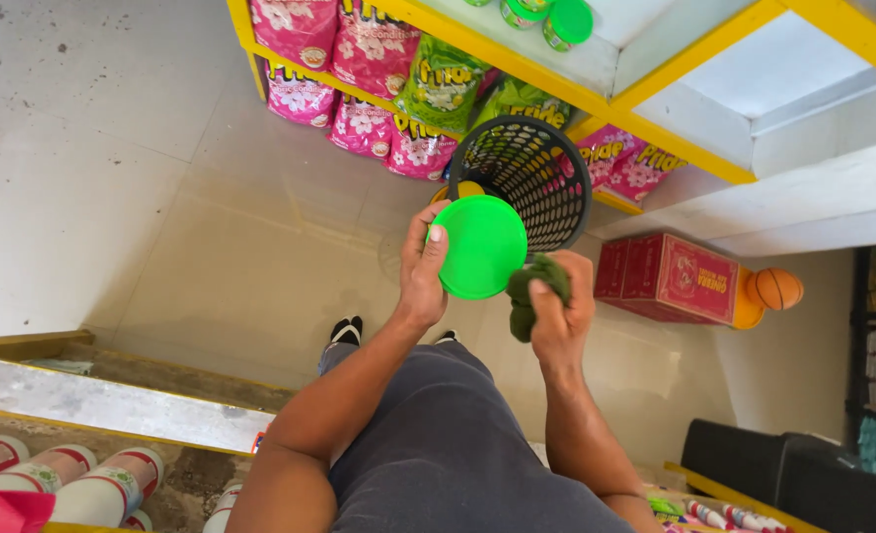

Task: Wiping down cleaning product containers with a cloth and placing them into a basket.

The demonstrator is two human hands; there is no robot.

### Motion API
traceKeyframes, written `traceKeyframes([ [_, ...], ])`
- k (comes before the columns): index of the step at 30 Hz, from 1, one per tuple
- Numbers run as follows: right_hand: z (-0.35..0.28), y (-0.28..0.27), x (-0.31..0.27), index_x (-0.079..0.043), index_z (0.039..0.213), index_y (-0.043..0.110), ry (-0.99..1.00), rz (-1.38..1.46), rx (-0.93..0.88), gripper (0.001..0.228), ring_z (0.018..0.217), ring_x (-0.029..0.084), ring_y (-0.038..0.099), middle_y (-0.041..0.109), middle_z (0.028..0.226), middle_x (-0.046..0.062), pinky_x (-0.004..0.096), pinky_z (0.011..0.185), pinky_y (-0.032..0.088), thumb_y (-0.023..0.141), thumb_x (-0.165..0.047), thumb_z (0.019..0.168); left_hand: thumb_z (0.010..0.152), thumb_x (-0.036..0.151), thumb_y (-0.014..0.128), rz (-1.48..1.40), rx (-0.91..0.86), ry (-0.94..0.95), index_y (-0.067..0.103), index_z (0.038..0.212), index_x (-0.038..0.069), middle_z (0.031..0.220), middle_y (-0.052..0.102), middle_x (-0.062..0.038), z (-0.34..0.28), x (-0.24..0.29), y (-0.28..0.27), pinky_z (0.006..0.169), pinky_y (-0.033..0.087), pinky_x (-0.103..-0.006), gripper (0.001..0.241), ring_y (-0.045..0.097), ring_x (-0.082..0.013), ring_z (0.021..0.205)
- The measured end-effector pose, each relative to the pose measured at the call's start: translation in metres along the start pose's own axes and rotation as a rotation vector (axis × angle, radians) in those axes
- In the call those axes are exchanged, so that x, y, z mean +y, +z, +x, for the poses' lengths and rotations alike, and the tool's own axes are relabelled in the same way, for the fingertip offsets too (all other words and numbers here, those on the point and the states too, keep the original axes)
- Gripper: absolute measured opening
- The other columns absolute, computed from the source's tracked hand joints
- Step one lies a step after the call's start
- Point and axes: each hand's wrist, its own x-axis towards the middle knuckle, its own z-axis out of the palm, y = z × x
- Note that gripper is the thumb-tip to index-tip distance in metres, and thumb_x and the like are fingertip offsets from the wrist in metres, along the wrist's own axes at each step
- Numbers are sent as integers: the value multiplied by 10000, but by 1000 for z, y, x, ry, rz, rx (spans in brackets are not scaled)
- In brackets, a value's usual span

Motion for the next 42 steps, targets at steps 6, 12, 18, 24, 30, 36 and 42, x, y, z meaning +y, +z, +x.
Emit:
traceKeyframes([
  [6, 11, -23, 16, -186, 939, 796, -105, -367, 116, 181, 813, 206, 648, 593, 1011, 23, 317, 683, 548, 805, -84, 790, 993, 454, 625, 337, -183, 94, 600, 1392, 133, 1207, 663, -92, -13, -16, 15, 1062, 469, -412, 513, 579, -164, 1170],
  [12, 18, -27, 16, -167, 1104, 655, -165, -422, 176, 355, 909, 294, 709, 630, 990, 34, 431, 766, 563, 789, -105, 782, 961, 508, 631, 526, -334, 77, 644, 1354, 147, 1085, 688, -119, -29, -8, 38, 915, 519, -387, 534, 626, -174, 998],
  [18, 4, -21, -21, -189, 1058, 745, -465, -548, 28, 198, 948, 266, 697, 666, 1108, 37, 385, 817, 575, 775, -239, 868, 1014, 594, 463, 501, -378, 60, 627, 1361, 105, 1084, 692, -133, -30, -7, 38, 922, 519, -416, 622, 590, -194, 1011],
  [24, -36, -37, -8, -289, 1149, 776, -391, -651, -127, 310, 834, 285, 716, 633, 1067, 24, 391, 697, 595, 741, -374, 854, 1029, 533, 508, 459, -295, 151, 612, 1362, 63, 1233, 679, -172, -17, 1, 14, 1041, 485, -458, 585, 607, -228, 1140],
  [30, 8, -22, -3, -234, 1094, 803, -422, -604, 57, 194, 830, 225, 710, 629, 1037, -2, 335, 698, 589, 777, -278, 907, 1014, 501, 554, 486, -325, 159, 653, 1331, 73, 1262, 679, -175, -29, 2, 7, 1057, 473, -459, 542, 616, -249, 1194],
  [36, -3, -16, -21, -351, 1145, 751, -531, -547, -317, 272, 811, 208, 692, 565, 988, -32, 346, 696, 578, 700, -339, 879, 1027, 564, 469, 426, -295, 112, 631, 1352, 53, 1260, 670, -201, -22, 12, 3, 1064, 466, -493, 627, 608, -279, 1192],
  [42, -4, -62, 11, -304, 966, 781, -312, -717, -353, 169, 784, 221, 724, 654, 907, -34, 342, 666, 576, 753, -345, 805, 1071, 482, 474, 134, -68, 25, 618, 1347, 42, 1240, 662, -174, -11, 9, -2, 1044, 490, -467, 539, 597, -250, 1141],
])
